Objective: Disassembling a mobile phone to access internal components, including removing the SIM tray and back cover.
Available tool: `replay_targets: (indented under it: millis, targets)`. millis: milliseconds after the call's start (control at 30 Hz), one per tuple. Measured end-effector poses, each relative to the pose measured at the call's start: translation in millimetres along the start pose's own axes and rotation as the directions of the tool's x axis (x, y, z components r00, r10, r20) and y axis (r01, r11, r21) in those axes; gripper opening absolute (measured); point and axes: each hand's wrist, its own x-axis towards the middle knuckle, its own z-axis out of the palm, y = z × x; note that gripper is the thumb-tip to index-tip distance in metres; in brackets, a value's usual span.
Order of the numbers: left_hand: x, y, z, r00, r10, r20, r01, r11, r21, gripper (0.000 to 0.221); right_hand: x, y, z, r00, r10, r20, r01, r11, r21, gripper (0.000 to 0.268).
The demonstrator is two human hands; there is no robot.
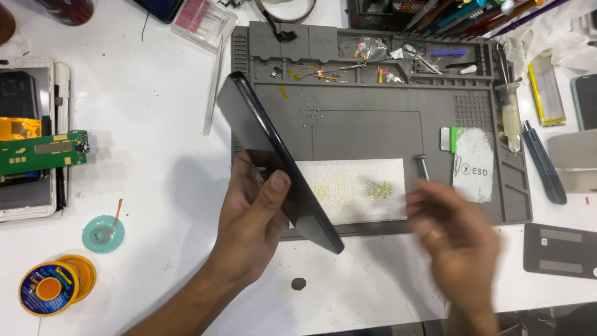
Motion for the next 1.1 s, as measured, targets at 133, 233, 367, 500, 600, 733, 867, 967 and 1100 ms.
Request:
replay_targets:
  millis: [133,233,367,500,600,733,867,967,1100]
  targets:
    - [-10,-2,10,0.97,0.157,0.187,-0.153,0.988,-0.034,0.054,-11,-33,56,0.983,0.033,0.18,-0.064,0.983,0.173,0.089]
    - [-10,4,2,0.95,0.179,0.255,-0.21,0.973,0.097,0.051,1,-22,45,0.989,0.134,-0.06,-0.115,0.962,0.248,0.041]
    - [-8,7,-15,0.866,-0.002,0.501,0.01,1.0,-0.012,0.051,35,-21,12,0.958,0.13,-0.254,-0.034,0.936,0.35,0.047]
    - [-18,17,18,0.914,-0.224,0.339,0.041,0.88,0.473,0.029,64,-39,29,0.856,0.459,-0.239,-0.173,0.689,0.704,0.066]
    - [-24,-8,28,0.885,-0.155,0.439,0.005,0.946,0.324,0.038,49,-27,46,0.934,0.34,0.11,-0.266,0.456,0.849,0.042]
    - [-22,7,23,0.888,-0.295,0.352,0.067,0.842,0.536,0.028,43,-16,55,0.813,0.558,0.167,-0.462,0.444,0.767,0.03]
    - [-7,42,20,0.927,-0.339,0.157,0.077,0.584,0.808,0.039,41,6,35,0.859,0.393,0.328,-0.506,0.555,0.66,0.038]
    - [-5,36,15,0.995,-0.098,0.017,0.069,0.798,0.598,0.013,34,-12,44,0.865,0.4,0.304,-0.5,0.743,0.445,0.051]
    - [-2,35,16,0.992,-0.126,0.03,0.098,0.879,0.466,0.011,36,-27,60,0.898,0.327,0.296,-0.41,0.865,0.29,0.046]
